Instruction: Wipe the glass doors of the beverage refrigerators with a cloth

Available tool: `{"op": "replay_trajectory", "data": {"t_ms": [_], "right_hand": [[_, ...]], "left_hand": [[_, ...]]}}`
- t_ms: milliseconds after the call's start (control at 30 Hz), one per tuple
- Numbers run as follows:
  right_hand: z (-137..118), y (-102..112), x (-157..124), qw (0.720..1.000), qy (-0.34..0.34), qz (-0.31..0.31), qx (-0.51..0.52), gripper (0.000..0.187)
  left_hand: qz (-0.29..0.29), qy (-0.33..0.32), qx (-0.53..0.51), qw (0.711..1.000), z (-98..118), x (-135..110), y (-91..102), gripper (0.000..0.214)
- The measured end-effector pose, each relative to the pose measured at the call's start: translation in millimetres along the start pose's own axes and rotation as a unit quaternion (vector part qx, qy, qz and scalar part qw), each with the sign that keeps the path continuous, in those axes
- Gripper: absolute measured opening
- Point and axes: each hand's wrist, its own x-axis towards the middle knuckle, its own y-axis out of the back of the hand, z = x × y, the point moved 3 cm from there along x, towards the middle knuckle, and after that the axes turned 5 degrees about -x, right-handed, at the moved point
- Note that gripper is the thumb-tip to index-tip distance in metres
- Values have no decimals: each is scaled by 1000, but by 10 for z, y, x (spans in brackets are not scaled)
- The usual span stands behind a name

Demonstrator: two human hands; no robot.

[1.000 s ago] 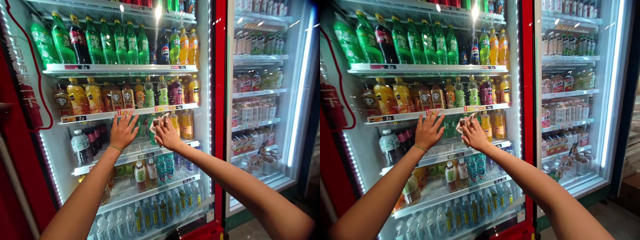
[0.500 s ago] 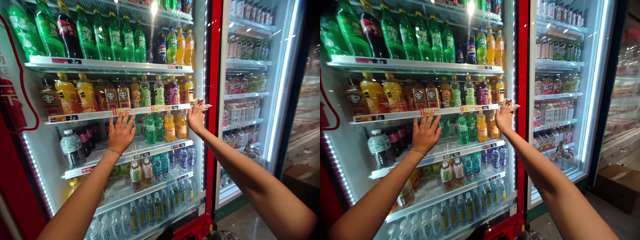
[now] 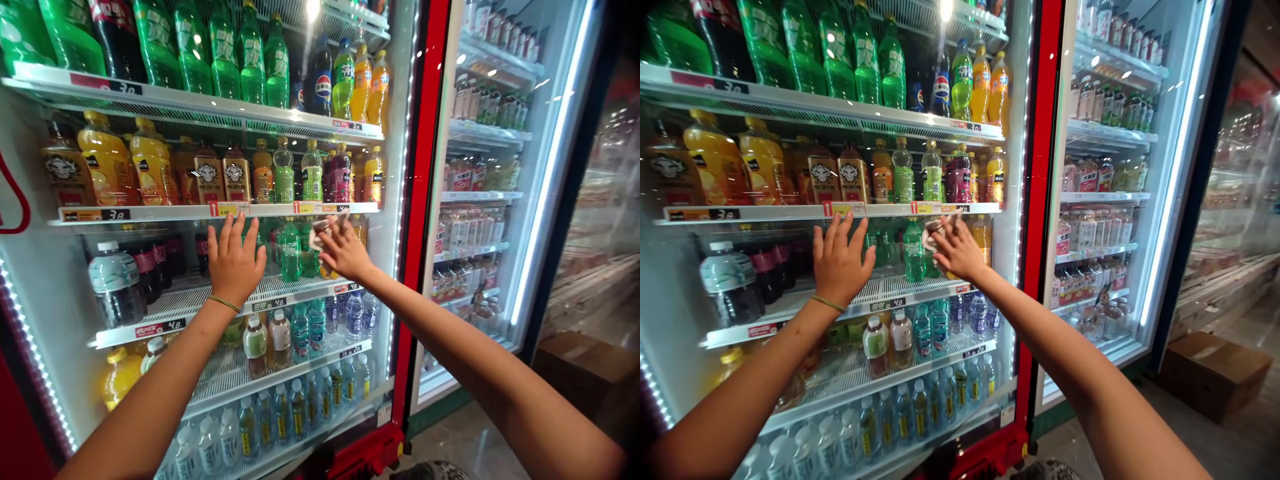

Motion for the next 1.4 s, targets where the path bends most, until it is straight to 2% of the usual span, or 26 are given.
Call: {"op": "replay_trajectory", "data": {"t_ms": [67, 167, 233, 300, 367, 433, 567, 667, 767, 833, 900, 933, 1000, 1100, 1200, 1267, 1333, 1400], "right_hand": [[428, -102, -153, 994, -111, 17, 3, 67], [930, -303, -456, 966, -252, 60, 29, 69], [1075, -451, -660, 945, -315, 77, 51, 70], [1058, -586, -828, 923, -370, 83, 67, 69], [898, -692, -951, 906, -408, 87, 79, 69], [635, -779, -1047, 902, -412, 92, 93, 69], [1, -983, -1330, 934, -331, 77, 114, 68], [-387, -1213, -1748, 958, -254, 52, 124, 64], [-653, -1475, -2320, 968, -196, 28, 154, 59], [-765, -1627, -2682, 968, -183, 16, 171, 56], [-799, -1725, -2899, 964, -191, 14, 183, 53], [-774, -1746, -2921, 961, -204, 17, 187, 54], [-611, -1713, -2773, 950, -252, 30, 183, 60], [-124, -1476, -2187, 929, -335, 65, 146, 71], [365, -1172, -1526, 939, -306, 101, 119, 76], [553, -1070, -1286, 941, -302, 108, 110, 78], [572, -1096, -1286, 936, -321, 103, 99, 79], [439, -1240, -1519, 925, -354, 97, 95, 77]], "left_hand": [[-12, 8, 1, 1000, 218, -128, -98, 67], [-49, 5, 8, 999, 539, -404, -307, 69], [-67, 11, 6, 998, 719, -607, -445, 72], [-85, 11, -5, 996, 874, -802, -568, 74], [-103, 8, -19, 994, 1003, -979, -669, 77], [-114, 5, -28, 993, 1104, -1135, -747, 80], [-121, 4, -21, 992, 1249, -1418, -878, 81], [-123, 3, -20, 992, 1344, -1662, -989, 81], [-140, -3, -30, 990, 1422, -1922, -1095, 82], [-153, -7, -33, 988, 1444, -2061, -1146, 83], [-159, -10, -30, 987, 1442, -2149, -1180, 82], [-160, -13, -29, 987, 1435, -2175, -1193, 82], [-158, -17, -27, 987, 1417, -2203, -1216, 82], [-150, -19, -25, 988, 1403, -2224, -1250, 82], [-141, -20, -27, 989, 1405, -2245, -1278, 81], [-138, -21, -34, 990, 1406, -2258, -1289, 81], [-137, -25, -37, 990, 1402, -2268, -1292, 80], [-137, -33, -32, 989, 1396, -2277, -1292, 80]]}}
